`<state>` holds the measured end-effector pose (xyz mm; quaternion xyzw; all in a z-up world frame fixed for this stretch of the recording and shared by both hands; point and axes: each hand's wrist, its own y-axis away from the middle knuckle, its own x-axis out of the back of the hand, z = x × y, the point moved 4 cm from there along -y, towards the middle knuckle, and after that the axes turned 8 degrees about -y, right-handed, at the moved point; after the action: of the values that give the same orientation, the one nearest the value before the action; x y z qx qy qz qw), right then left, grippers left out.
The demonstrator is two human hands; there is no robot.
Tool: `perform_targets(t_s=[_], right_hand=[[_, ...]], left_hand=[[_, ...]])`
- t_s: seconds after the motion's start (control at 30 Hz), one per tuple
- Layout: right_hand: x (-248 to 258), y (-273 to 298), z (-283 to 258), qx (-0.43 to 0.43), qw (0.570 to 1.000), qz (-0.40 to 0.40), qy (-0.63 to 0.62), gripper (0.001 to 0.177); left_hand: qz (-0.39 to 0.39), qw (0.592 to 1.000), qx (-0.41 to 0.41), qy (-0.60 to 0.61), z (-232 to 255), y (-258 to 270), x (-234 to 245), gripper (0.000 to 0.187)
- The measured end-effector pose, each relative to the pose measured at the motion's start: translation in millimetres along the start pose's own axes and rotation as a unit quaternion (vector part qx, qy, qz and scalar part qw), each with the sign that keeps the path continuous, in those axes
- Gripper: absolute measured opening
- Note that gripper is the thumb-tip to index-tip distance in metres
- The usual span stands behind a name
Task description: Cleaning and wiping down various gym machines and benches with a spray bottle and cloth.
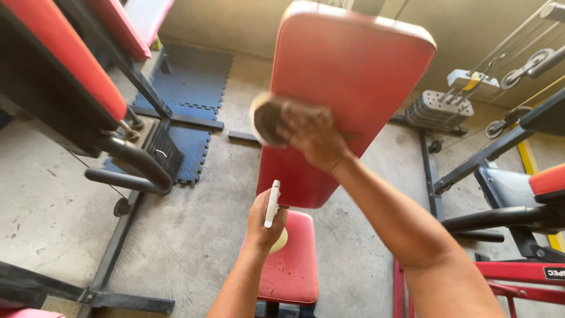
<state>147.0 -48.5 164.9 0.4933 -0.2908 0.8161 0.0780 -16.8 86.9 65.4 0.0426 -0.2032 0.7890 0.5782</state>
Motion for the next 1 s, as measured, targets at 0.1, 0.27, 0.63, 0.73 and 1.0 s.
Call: perform_targets(t_s=[0.1,0.27,0.63,0.73,1.0], right_hand=[[74.7,-48.8,57.2,-0.098,0.992,0.081,-0.007,0.047],[133.5,-44.1,97.1,-0.188,0.964,0.183,-0.042,0.045],[130.3,-28.3,113.7,-0.397,0.883,0.244,-0.052,0.043],[140.0,-69.8,90.1,-0.379,0.913,0.113,-0.102,0.043],[196.1,-27.4,121.8,-0.378,0.923,0.053,-0.044,0.043]], left_hand=[[-0.025,0.999,0.029,-0.021,14.0,-2.7,10.7,0.041],[-0.006,1.0,0.019,-0.014,21.3,-7.9,28.5,0.048],[-0.021,0.998,-0.016,-0.054,53.6,-4.5,85.7,0.049],[-0.044,0.998,-0.033,-0.034,59.9,-2.9,79.2,0.05],[-0.079,0.992,-0.098,-0.009,114.1,-30.4,87.2,0.05]])
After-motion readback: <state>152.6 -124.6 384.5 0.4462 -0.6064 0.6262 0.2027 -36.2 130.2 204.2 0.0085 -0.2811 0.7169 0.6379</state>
